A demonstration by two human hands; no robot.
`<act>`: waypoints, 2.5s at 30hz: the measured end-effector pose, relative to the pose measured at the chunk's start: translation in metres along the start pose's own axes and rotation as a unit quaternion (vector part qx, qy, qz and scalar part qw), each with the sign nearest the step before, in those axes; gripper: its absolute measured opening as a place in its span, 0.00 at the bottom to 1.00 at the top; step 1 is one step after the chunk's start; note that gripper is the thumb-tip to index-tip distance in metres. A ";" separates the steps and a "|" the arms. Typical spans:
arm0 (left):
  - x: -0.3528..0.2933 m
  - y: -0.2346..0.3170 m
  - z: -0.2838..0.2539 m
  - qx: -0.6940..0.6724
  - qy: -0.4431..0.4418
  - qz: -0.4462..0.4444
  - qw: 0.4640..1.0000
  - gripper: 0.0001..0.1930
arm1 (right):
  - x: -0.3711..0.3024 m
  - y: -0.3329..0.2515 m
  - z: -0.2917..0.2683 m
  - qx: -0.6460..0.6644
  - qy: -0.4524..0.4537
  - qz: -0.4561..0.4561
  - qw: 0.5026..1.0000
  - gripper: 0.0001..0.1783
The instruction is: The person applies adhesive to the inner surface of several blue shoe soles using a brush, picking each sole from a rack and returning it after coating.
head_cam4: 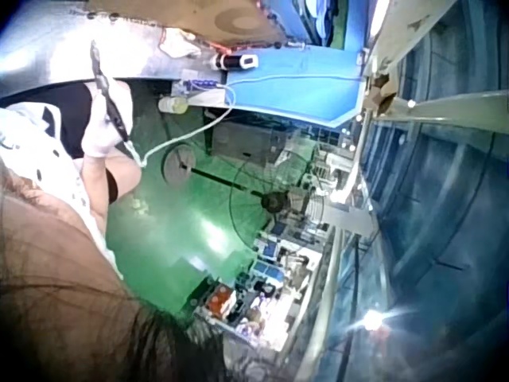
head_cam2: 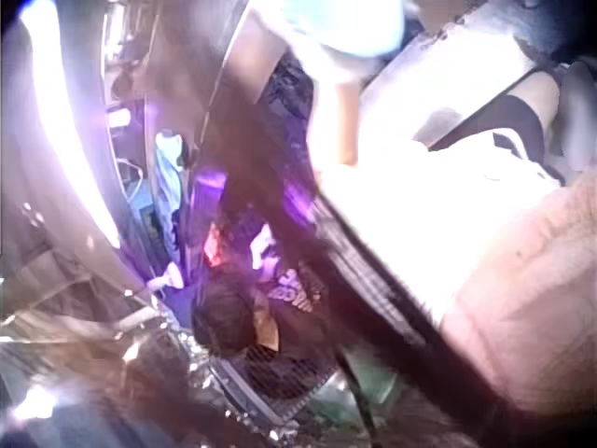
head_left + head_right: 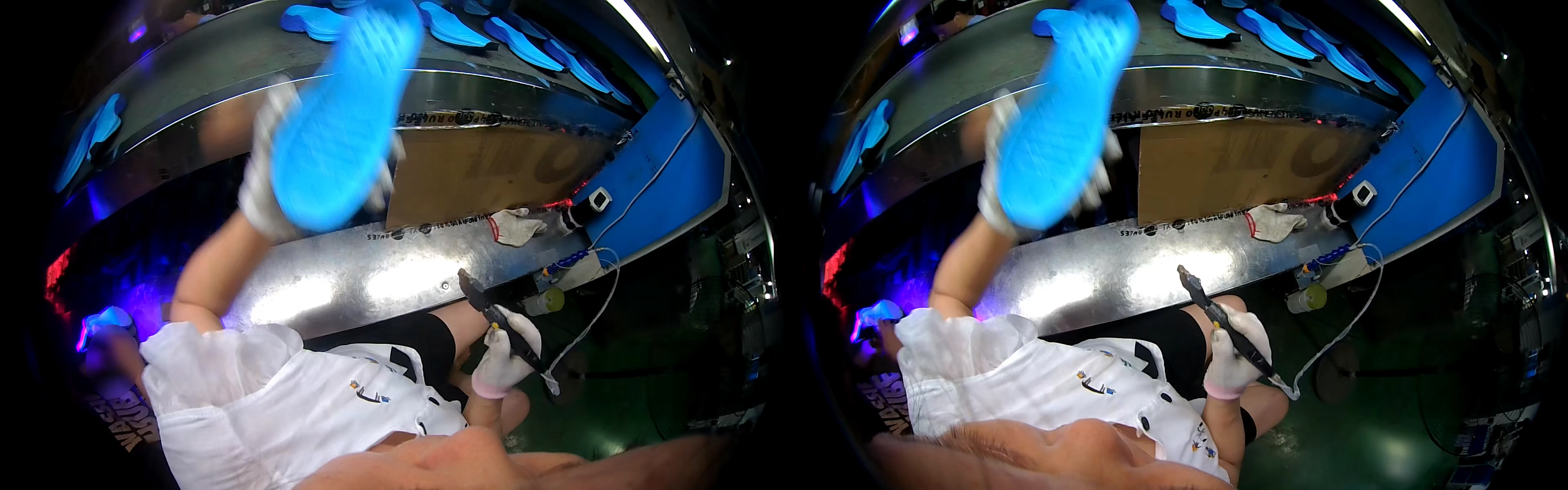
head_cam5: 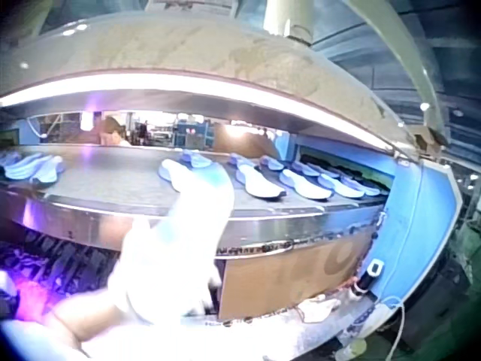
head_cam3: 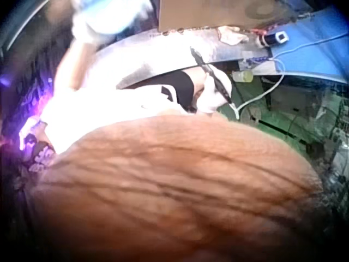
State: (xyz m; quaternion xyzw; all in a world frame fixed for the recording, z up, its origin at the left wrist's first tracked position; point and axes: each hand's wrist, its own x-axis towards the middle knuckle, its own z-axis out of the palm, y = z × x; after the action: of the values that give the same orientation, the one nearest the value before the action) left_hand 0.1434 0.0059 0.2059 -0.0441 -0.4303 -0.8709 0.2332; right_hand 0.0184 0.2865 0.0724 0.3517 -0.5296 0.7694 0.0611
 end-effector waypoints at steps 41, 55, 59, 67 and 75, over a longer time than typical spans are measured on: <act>-0.063 0.098 -0.070 0.874 0.190 0.326 0.307 0.13 | -0.014 0.037 -0.010 -0.041 -0.033 0.200 0.978 0.12; -0.107 -0.245 -0.106 0.619 -0.042 0.195 0.760 0.15 | 0.006 0.071 -0.032 -0.008 0.208 0.293 0.933 0.11; -0.086 -0.218 -0.097 0.738 0.018 0.173 0.652 0.22 | 0.005 0.074 -0.042 0.086 0.232 0.294 0.923 0.10; -0.025 -0.254 -0.118 -0.388 0.039 -0.289 0.875 0.44 | -0.001 0.074 -0.032 0.142 0.223 0.343 0.901 0.09; -0.034 -0.292 -0.112 -0.358 0.180 -0.296 0.867 0.50 | -0.029 0.101 -0.033 0.093 0.162 0.377 0.907 0.11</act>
State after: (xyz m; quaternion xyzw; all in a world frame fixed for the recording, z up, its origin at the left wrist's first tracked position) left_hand 0.0573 0.0848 -0.0864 0.1624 -0.0328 -0.9862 0.0060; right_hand -0.0233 0.2796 -0.0292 0.0001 -0.5319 0.8271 -0.1815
